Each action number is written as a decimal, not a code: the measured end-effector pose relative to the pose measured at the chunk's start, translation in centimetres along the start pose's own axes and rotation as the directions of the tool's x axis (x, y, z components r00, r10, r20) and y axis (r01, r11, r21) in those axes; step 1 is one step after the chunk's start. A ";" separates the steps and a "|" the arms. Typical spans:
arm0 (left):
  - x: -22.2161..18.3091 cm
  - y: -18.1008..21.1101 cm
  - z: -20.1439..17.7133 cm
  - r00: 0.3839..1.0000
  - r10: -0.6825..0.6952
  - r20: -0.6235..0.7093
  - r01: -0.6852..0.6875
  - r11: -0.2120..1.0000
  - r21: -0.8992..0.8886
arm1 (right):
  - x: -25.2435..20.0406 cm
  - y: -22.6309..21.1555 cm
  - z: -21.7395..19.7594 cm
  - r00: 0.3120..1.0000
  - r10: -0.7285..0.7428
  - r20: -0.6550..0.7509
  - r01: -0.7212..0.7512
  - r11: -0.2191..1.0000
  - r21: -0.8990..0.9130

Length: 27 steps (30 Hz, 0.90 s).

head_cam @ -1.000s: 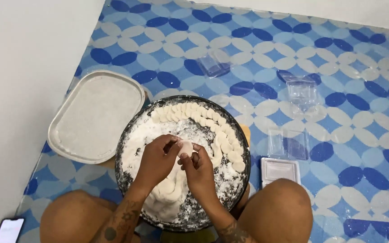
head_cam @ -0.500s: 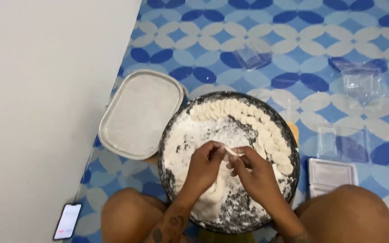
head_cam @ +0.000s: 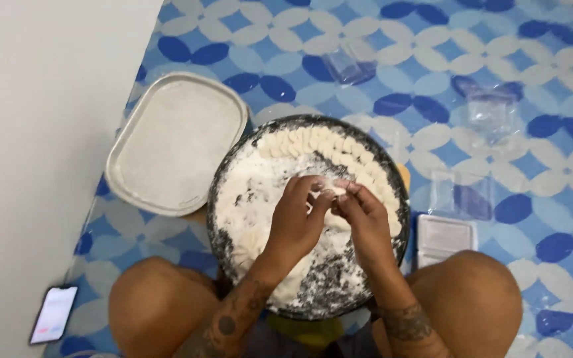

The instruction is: Coating small dough balls in flour and arranging them in a tray, followed by kneading a larger piece of dough.

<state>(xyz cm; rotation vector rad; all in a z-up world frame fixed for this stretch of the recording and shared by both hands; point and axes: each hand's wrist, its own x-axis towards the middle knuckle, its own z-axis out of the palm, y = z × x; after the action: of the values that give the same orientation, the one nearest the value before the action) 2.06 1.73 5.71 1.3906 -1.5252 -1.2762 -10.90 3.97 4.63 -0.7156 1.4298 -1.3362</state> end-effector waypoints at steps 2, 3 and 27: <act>0.0 0.8 0.2 0.999 -0.033 0.007 0.034 0.993 -0.112 | 0.3 0.2 -1.0 0.999 -0.043 0.034 0.041 0.998 0.049; -0.8 1.0 0.4 0.994 -0.106 0.033 0.110 0.970 -0.215 | -0.4 0.6 -1.6 0.997 -0.043 0.063 0.037 0.995 0.098; -0.8 2.3 1.9 0.989 0.137 0.059 -0.120 0.966 -0.230 | -1.6 1.5 -5.6 0.999 -0.013 -0.045 0.018 0.992 0.127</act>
<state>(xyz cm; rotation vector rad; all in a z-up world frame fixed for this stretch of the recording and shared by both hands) -0.24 2.80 7.48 1.0923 -1.4433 -1.3861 -15.27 7.70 2.93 -0.6178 1.3623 -1.4490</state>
